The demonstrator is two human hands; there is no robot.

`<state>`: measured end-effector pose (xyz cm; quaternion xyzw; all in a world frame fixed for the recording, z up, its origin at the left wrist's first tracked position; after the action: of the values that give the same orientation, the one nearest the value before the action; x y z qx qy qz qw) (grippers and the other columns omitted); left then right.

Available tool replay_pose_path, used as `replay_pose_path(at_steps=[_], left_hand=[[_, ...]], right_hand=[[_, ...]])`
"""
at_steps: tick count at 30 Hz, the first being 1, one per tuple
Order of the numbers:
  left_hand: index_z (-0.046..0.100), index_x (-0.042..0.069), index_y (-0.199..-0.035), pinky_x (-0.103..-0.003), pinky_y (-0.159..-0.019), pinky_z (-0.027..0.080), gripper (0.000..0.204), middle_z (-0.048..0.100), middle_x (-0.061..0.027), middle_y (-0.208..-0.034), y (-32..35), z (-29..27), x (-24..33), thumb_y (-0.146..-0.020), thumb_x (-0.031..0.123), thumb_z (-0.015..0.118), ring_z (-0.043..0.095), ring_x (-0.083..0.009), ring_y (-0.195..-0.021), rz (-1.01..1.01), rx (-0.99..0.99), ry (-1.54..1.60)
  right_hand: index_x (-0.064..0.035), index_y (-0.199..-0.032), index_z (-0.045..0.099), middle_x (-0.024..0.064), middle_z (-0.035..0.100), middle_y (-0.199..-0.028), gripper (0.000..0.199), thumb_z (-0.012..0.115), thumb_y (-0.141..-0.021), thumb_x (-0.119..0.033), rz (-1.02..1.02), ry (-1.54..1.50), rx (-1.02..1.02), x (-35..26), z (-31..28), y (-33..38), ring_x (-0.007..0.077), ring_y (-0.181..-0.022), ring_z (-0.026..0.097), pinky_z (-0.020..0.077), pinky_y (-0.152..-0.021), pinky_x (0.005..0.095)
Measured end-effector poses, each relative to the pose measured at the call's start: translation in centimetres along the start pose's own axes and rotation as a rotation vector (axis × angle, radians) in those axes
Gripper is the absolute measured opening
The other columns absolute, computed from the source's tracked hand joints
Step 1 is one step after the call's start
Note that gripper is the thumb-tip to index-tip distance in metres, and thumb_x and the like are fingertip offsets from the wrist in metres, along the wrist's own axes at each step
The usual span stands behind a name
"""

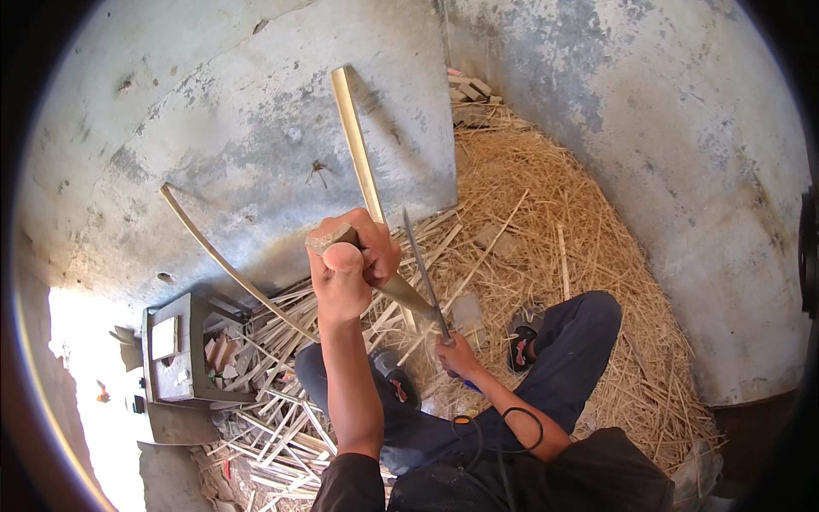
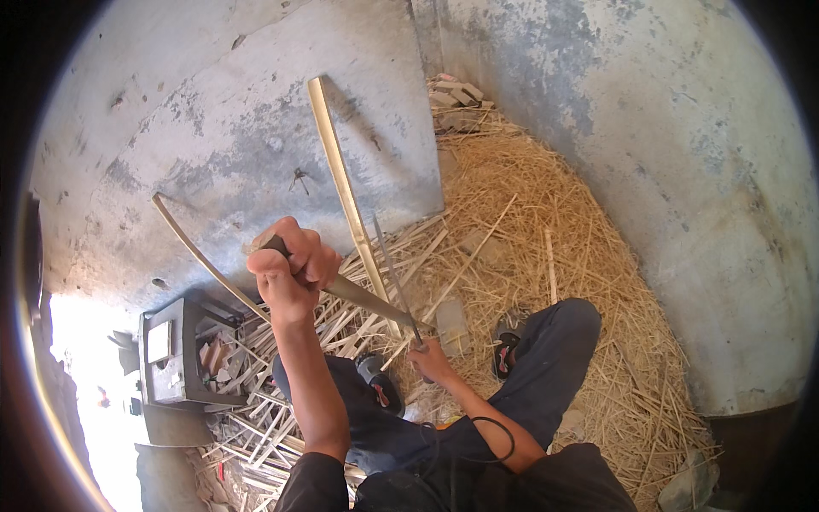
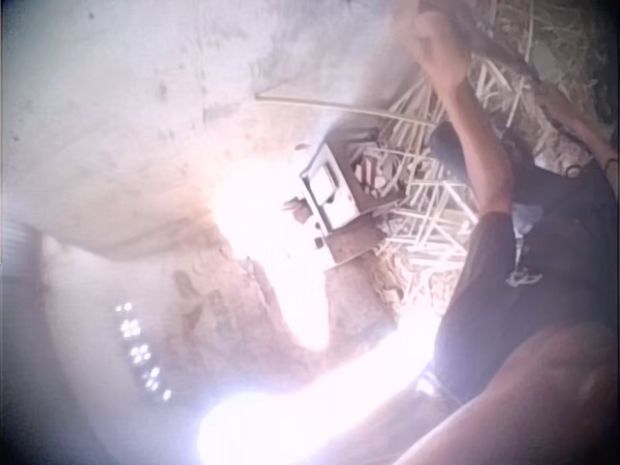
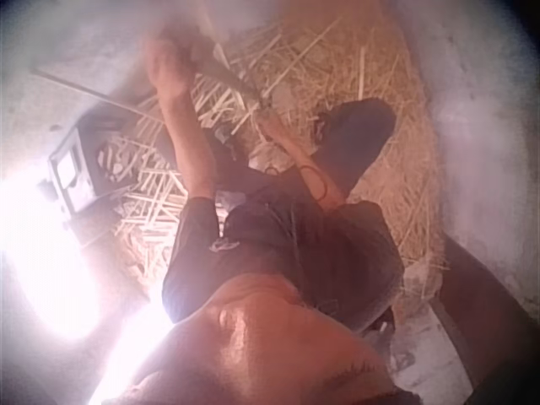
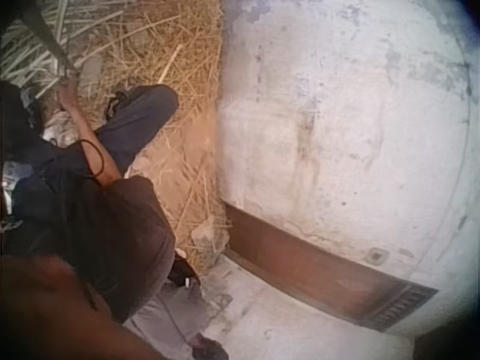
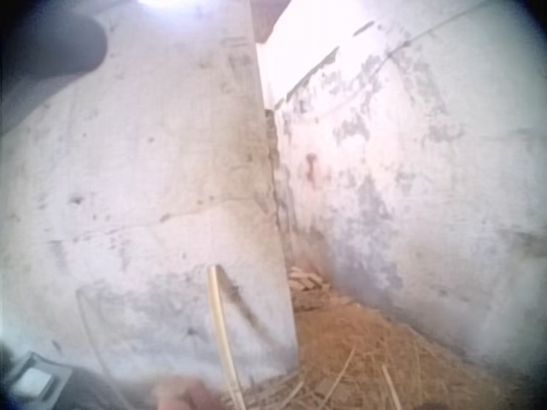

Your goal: The person sits on the floor and uses a machete to split a long bamboo pole into thinner strips. They then use a smaller knife to further refine and smooth the edges of the bamboo strips.

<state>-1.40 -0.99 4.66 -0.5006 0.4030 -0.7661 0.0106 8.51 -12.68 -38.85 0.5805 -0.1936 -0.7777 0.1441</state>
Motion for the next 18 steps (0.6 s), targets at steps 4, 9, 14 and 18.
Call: replay_pose_path(at_steps=[4, 9, 14, 18], left_hand=[[0.045, 0.006, -0.071, -0.027, -0.041, 0.023, 0.075, 0.039, 0.0016, -0.054, 0.9, 0.0, 0.4, -0.091, 0.076, 0.061, 0.035, -0.0074, -0.045, -0.02, -0.023, 0.005], [0.043, 0.007, -0.071, -0.027, -0.042, 0.02, 0.074, 0.036, 0.0029, -0.054, 1.1, -0.6, 0.9, -0.092, 0.074, 0.065, 0.031, -0.0076, -0.044, 0.009, 0.008, 0.025], [0.042, 0.008, -0.072, -0.028, -0.042, 0.02, 0.071, 0.035, 0.002, -0.054, 2.0, -1.2, 1.3, -0.094, 0.071, 0.065, 0.027, -0.0078, -0.044, 0.01, 0.011, 0.065], [0.037, 0.015, -0.076, -0.03, -0.039, 0.021, 0.069, 0.032, 0.0044, -0.052, 2.4, -2.8, 1.3, -0.093, 0.08, 0.051, 0.026, -0.0089, -0.039, 0.009, 0.012, -0.039]], right_hand=[[-0.0052, -0.083, 0.065, 0.0065, 0.062, -0.069, 0.004, 0.067, -0.086, -0.008, 0.045, 0.196, 0.029, 8.2, -2.9, -3.2, 0.0201, -0.057, 0.06, 0.0468, -0.052, 0.0383], [-0.0082, -0.085, 0.066, 0.0076, 0.062, -0.069, 0.001, 0.067, -0.084, -0.009, -0.25, 0.506, 0.044, 12.7, -4.6, -5.5, 0.0248, -0.059, 0.061, 0.0496, -0.057, 0.0414], [-0.0127, -0.078, 0.058, 0.0005, 0.05, -0.058, 0.011, 0.061, -0.089, -0.012, 0.386, -0.275, -0.151, 12.8, -2.8, -3.6, 0.0166, -0.045, 0.046, 0.0431, -0.05, 0.0373], [-0.0109, -0.075, 0.056, 0.001, 0.047, -0.056, 0.016, 0.061, -0.089, -0.017, 0.452, -0.46, -0.291, 13.1, -2.3, -3.7, 0.0165, -0.042, 0.043, 0.041, -0.048, 0.038]])
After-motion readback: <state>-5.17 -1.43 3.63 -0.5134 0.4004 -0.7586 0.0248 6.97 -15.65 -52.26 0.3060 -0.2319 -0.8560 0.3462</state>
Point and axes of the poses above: each hand's wrist, its own y-axis away from the middle knuckle, its own z-axis out of the palm, x = y × z, the point moved 7 cm from there along -y, towards the middle knuckle
